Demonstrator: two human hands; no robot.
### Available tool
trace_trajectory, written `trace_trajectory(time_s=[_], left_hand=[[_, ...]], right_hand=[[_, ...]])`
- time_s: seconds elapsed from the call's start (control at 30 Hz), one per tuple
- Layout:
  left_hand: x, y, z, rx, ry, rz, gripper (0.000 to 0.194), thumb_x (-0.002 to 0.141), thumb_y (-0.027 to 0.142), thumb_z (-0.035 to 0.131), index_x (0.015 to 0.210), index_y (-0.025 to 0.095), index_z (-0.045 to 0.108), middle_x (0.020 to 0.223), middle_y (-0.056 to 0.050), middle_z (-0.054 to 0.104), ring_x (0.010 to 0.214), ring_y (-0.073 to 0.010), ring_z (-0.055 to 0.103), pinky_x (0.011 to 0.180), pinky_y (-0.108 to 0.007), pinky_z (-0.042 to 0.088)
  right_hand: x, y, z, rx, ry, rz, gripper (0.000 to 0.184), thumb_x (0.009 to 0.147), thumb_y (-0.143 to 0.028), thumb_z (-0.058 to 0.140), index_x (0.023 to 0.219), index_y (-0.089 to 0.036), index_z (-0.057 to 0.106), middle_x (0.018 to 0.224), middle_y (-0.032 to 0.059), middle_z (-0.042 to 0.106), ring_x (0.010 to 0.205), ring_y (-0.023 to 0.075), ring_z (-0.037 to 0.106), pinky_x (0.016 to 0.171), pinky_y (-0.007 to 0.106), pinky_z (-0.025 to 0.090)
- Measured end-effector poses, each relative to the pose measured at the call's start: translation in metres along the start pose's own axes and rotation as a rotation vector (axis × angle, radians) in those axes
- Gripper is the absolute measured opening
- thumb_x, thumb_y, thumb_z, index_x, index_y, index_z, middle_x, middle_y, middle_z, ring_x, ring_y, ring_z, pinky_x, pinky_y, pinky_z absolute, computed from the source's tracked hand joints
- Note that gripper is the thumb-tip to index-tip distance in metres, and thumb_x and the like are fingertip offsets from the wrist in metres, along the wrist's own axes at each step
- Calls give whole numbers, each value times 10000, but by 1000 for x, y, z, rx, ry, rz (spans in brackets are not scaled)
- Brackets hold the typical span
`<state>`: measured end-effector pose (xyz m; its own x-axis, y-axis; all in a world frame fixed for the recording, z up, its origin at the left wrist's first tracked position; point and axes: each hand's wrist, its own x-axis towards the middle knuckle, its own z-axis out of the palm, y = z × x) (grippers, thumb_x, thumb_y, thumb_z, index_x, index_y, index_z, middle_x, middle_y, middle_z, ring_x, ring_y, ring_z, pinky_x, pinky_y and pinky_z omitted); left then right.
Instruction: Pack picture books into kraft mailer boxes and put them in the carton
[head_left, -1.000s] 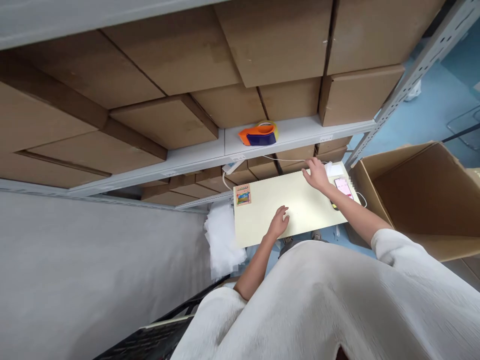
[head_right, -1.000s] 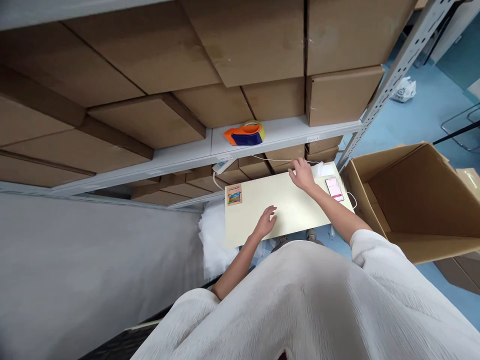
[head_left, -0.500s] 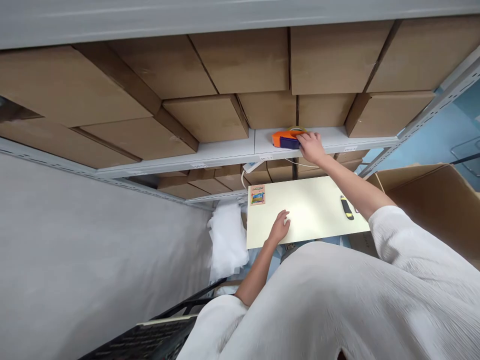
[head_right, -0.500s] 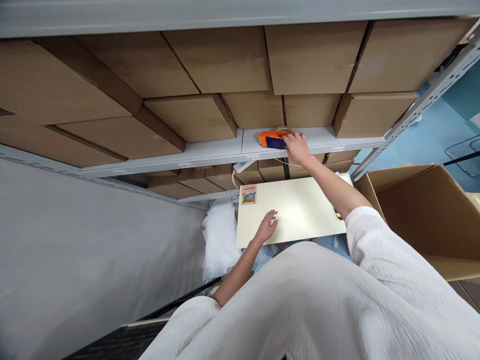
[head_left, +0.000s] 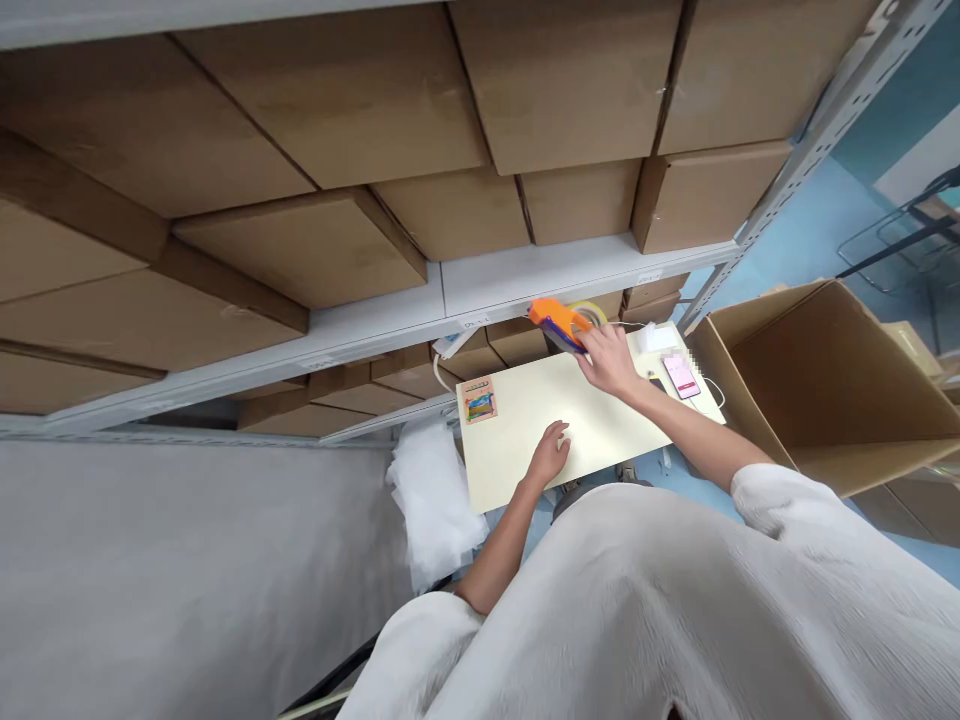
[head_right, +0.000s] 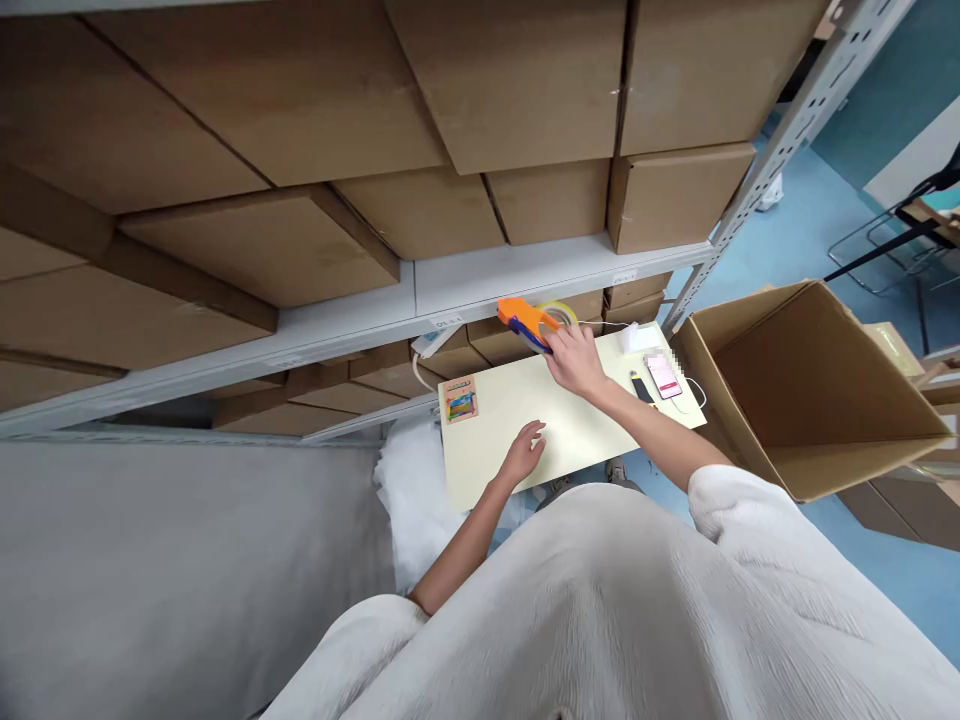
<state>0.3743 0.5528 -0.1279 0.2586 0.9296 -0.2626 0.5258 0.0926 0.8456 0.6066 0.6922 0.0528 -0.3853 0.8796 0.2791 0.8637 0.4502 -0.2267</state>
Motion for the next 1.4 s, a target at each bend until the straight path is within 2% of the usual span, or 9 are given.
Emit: trace_trajectory(time_s=[0.13,0.27,0.37,0.53,0.8,0.97,1.1,1.23,1.4], left_hand=[[10,8,10,39,-24,-2,423,1030,214,594,1437,236,707,1635,-151,608,1216,-241,772,1163,-459,594],[14,18,23,46,-55,-12,429,1033,214,587,1445,247,703,1613,-139,630,1236,-242,768,1132,-441,611],[11,23,33,51,-71,-20,429,1037,218,585,1449,248,702,1597,-136,645,1234,-243,770,1126,-443,617],[6,29,49,75,-85,-41,426,1033,211,605,1445,240,713,1560,-133,675,1232,-251,772,1135,-454,619],[10,43,65,82,-31,-91,438,1055,242,577,1478,234,690,1558,-140,681,1275,-268,754,1078,-445,639],[9,45,77,50,39,-118,442,1048,246,577,1477,231,682,1552,-140,684,1292,-265,745,1111,-456,623],[4,44,84,4,108,-143,440,1034,236,580,1461,240,687,1558,-131,683,1287,-255,744,1154,-464,601],[-5,42,87,-27,193,-161,429,1025,229,582,1437,244,700,1534,-125,696,1255,-254,755,1154,-471,603],[-26,36,76,-67,312,-180,427,1023,241,591,1435,254,703,1530,-121,695,1229,-250,762,1144,-464,608]], right_hand=[[-66,30,31,28,-190,192,355,1095,-338,570,1359,-135,692,1313,231,728,1227,402,572,990,485,430],[-117,65,66,17,-390,403,358,1056,-319,633,1347,-123,706,1331,223,736,1288,403,595,1020,474,475],[-145,80,87,7,-476,492,366,1055,-303,619,1368,-134,705,1318,215,748,1326,402,593,1034,463,494],[-171,92,110,37,-537,521,377,1057,-287,576,1370,-123,708,1275,229,760,1255,395,623,1014,464,506],[-179,105,123,18,-605,487,376,1043,-254,586,1379,-121,688,1274,234,764,1209,390,647,975,465,507],[-175,115,113,5,-620,425,348,1081,-399,638,1329,-159,687,1251,209,760,1164,362,670,963,433,510],[-162,118,99,-12,-563,344,376,1128,-472,567,1311,-162,675,1254,218,748,1168,360,670,984,430,498],[-140,108,91,0,-528,281,405,1160,-432,479,1408,-156,641,1380,230,711,1267,377,638,1051,455,465],[-112,71,85,53,-496,137,404,1175,-384,439,1446,-162,640,1431,207,692,1282,356,626,1082,440,441]])
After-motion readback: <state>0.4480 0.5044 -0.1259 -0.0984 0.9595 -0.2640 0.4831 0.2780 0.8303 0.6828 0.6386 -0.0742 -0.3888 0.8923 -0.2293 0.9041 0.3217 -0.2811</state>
